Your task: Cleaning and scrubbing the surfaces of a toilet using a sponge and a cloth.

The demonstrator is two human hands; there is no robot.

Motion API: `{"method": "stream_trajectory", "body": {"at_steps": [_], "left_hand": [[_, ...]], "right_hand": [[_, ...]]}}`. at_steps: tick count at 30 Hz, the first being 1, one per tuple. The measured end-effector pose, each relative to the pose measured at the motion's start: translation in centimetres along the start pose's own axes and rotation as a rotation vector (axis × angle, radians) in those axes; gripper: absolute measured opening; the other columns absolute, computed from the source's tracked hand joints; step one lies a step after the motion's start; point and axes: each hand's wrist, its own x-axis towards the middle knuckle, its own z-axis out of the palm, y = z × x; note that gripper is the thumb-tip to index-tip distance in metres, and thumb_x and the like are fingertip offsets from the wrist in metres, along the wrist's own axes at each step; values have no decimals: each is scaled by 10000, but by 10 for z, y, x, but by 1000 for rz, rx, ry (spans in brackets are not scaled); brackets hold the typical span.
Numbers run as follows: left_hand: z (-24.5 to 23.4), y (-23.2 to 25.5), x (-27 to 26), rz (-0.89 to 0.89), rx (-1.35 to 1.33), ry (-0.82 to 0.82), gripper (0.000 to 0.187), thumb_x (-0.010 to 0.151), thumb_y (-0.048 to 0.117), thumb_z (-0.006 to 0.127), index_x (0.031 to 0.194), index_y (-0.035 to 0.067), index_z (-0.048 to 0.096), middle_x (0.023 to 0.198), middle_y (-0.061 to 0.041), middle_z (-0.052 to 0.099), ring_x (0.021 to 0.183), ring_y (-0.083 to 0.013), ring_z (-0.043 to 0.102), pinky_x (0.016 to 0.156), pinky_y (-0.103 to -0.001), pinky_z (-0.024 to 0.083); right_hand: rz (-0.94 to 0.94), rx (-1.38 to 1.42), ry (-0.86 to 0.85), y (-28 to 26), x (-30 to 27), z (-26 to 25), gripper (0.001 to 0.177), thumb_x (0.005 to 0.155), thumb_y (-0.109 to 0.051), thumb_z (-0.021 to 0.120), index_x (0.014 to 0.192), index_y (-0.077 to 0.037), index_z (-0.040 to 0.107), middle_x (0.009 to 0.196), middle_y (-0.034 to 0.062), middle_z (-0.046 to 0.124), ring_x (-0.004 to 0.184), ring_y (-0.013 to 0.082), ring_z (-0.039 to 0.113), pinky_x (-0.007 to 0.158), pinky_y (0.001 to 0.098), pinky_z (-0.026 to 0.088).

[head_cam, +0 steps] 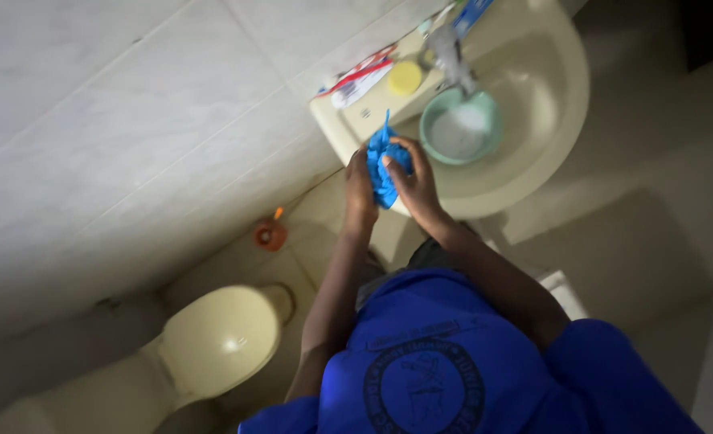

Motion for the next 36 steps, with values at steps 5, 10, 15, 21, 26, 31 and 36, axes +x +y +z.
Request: {"method": "stream_trajectory", "body": {"at_steps": [5,10,15,21,26,31,36], "left_hand": [[24,-63,39,-33,-50,55,366,1076,306,503,1215,3,654,1042,-84,703,907,-163,674,817,-327,557],[79,-104,47,-91,-185,108,366,1051,310,477,1180,21,661,1016,-85,721,875,-168,703,784,-321,587],[90,-181,81,80,-151,97,304,1073,250,514,1143,-3,668,977,-62,693,855,-143,655,748,-311,558],[105,-212,122,184,117,287,331,1009,167,605,1238,-61,675,1053,-96,716,923,-148,651,819,-286,536],[98,-214,129,147,211,363,376,952,147,639,1270,-52,654,1126,-81,715,1032,-153,649,915,-293,511],[93,-215,128,122,196,354,357,974,164,652,1253,-57,689,1090,-97,710,1003,-159,629,895,-277,488],[98,-202,116,47,228,369,368,983,222,651,1225,-49,706,1046,-80,723,959,-138,633,842,-275,494]], "right_hand": [[-62,-101,-90,49,34,-57,367,1006,-158,695,1332,-32,581,1208,107,622,1099,184,607,983,326,496],[-90,-134,-239,78,60,-125,389,1001,-159,701,1341,-26,569,1238,121,619,1155,214,618,1012,333,490],[-88,-209,-373,107,90,-179,394,988,-127,698,1358,-55,582,1273,140,620,1185,254,626,1025,347,494],[-161,-554,-453,188,127,-217,475,834,32,634,1286,-112,671,1361,177,567,1248,365,582,1028,404,502],[-221,-894,-964,235,158,-214,367,857,-122,636,1200,-211,731,1480,112,509,1371,361,502,1088,499,458],[-244,-1218,-1420,294,165,-204,451,862,-335,628,1310,-280,649,1629,103,279,1495,365,283,1065,667,337],[-253,-1138,-1233,318,164,-201,557,895,-263,565,1451,-240,545,1617,183,273,1436,418,322,1050,670,349]]}}
